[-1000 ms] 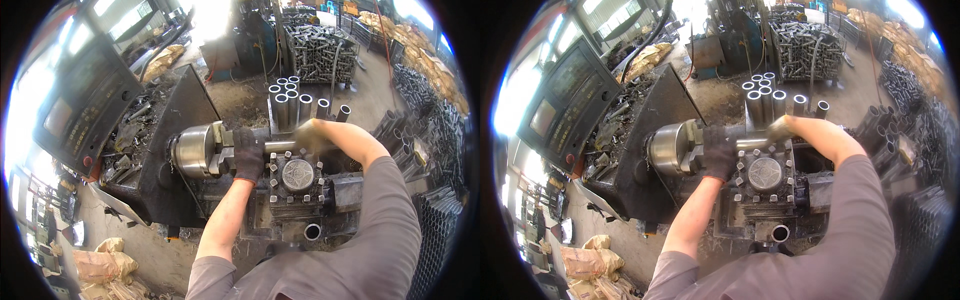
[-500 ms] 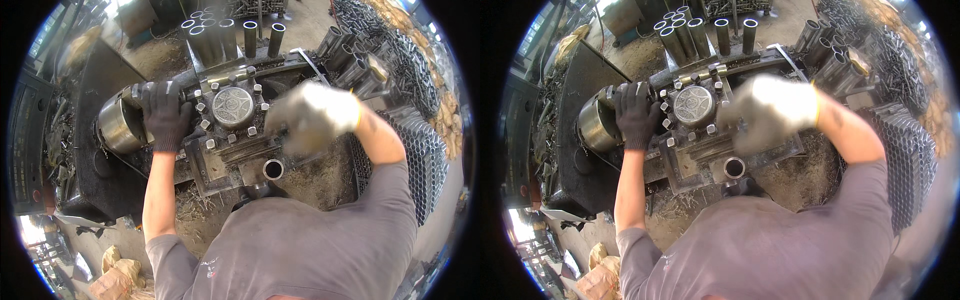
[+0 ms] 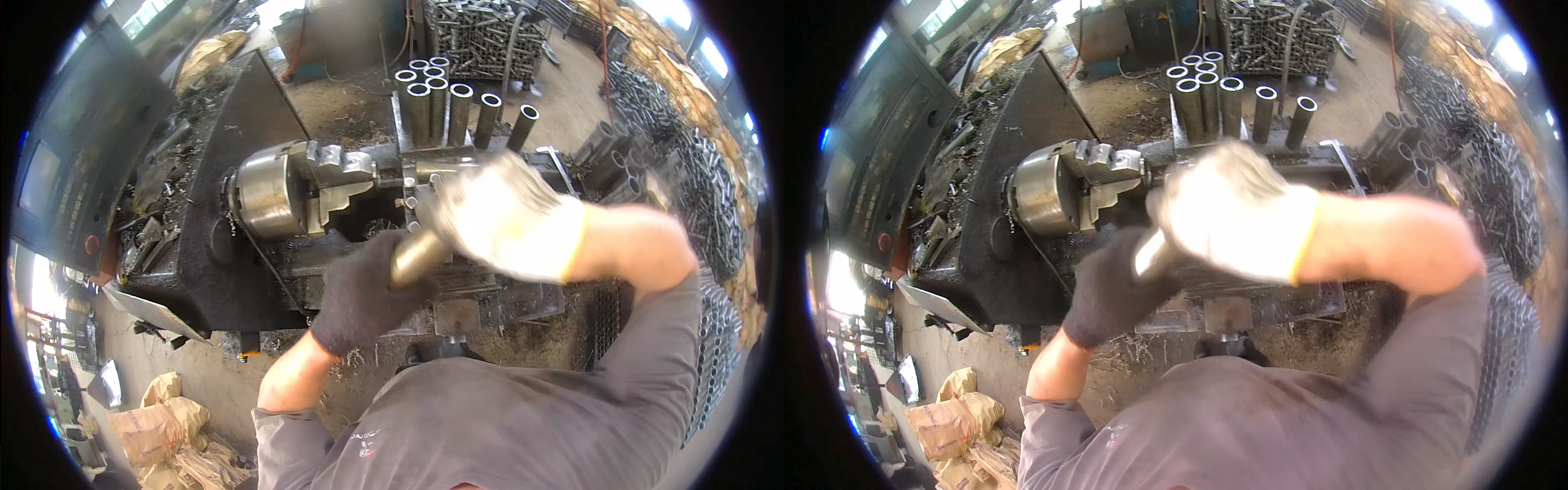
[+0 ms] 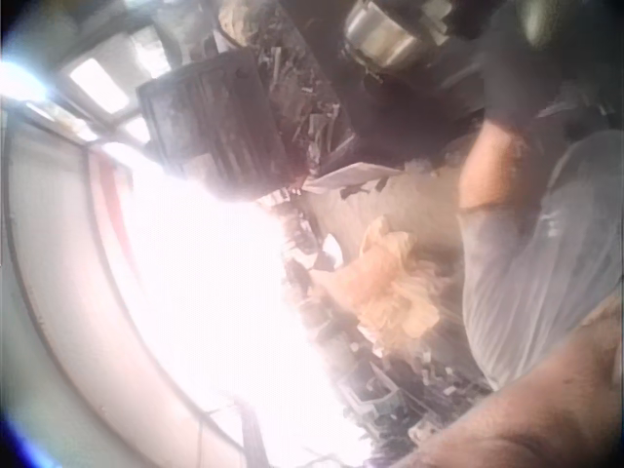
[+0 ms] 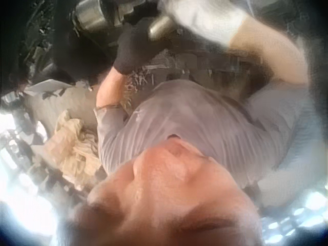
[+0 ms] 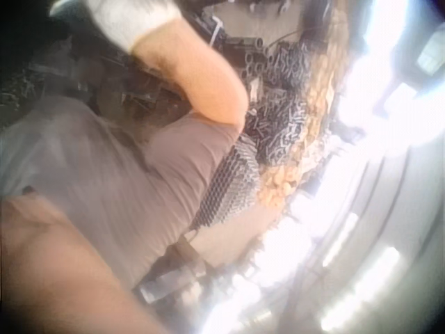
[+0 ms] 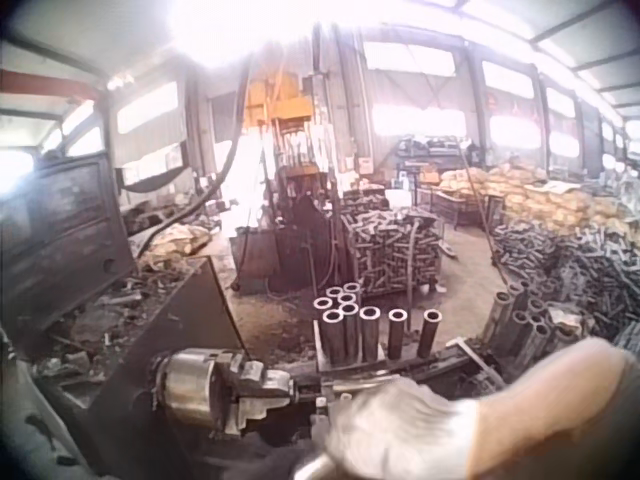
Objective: The person repeatedly loads short metal tubes into a lathe chuck, secures them, and removes them after a brief machining cycle. The person then places the processed tubes into a nearby container. The process is repeated continuously throughout the clip.
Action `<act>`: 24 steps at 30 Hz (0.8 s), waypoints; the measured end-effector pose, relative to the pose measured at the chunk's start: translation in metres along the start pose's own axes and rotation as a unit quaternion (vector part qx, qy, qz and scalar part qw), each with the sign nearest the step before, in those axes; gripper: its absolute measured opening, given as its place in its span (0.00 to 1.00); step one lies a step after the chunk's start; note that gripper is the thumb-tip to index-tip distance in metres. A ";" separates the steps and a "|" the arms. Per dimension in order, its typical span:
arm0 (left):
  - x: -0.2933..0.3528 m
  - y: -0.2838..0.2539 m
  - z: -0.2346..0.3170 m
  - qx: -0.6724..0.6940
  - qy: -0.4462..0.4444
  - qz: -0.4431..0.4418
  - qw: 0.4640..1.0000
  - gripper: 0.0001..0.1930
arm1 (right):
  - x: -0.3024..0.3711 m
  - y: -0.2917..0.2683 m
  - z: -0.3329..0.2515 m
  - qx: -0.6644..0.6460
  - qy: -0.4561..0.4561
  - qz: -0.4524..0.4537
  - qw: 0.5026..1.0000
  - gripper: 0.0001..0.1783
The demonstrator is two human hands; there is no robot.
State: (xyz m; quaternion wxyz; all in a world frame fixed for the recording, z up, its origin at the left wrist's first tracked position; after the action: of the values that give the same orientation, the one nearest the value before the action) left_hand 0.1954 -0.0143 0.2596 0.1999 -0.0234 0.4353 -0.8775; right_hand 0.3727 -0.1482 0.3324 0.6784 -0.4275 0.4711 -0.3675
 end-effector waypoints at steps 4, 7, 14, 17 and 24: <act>-0.029 -0.020 -0.042 -0.082 -0.181 0.027 0.980 0.25 | -0.028 0.045 0.086 0.024 0.083 -0.056 0.995 0.10; -0.004 -0.007 -0.083 -0.043 -0.230 0.094 0.968 0.23 | -0.025 0.098 0.137 0.031 0.247 -0.217 0.944 0.18; 0.145 0.082 -0.239 0.302 -0.366 0.254 0.843 0.18 | 0.010 0.232 0.173 -0.199 0.232 -0.235 0.923 0.20; 0.224 0.100 -0.318 0.388 -0.413 0.421 0.708 0.16 | 0.017 0.263 0.174 -0.288 0.152 -0.192 0.926 0.20; 0.301 0.065 -0.386 0.488 -0.436 0.600 0.460 0.27 | -0.014 0.264 0.164 -0.282 0.186 -0.247 0.908 0.18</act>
State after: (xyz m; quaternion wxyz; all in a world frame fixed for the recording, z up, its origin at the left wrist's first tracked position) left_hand -0.1426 0.1303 -0.0695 0.8197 -0.0348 -0.3014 -0.4858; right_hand 0.5506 -0.0006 0.1239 0.3172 -0.6273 0.5526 -0.4478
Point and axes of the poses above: each hand's wrist, its own x-axis away from the middle knuckle, its own y-axis out of the palm, z = x × y, the point moved 2 cm from there along -x, towards the middle knuckle, and after that the axes turned 1 degree about z, right-handed, at the moved point
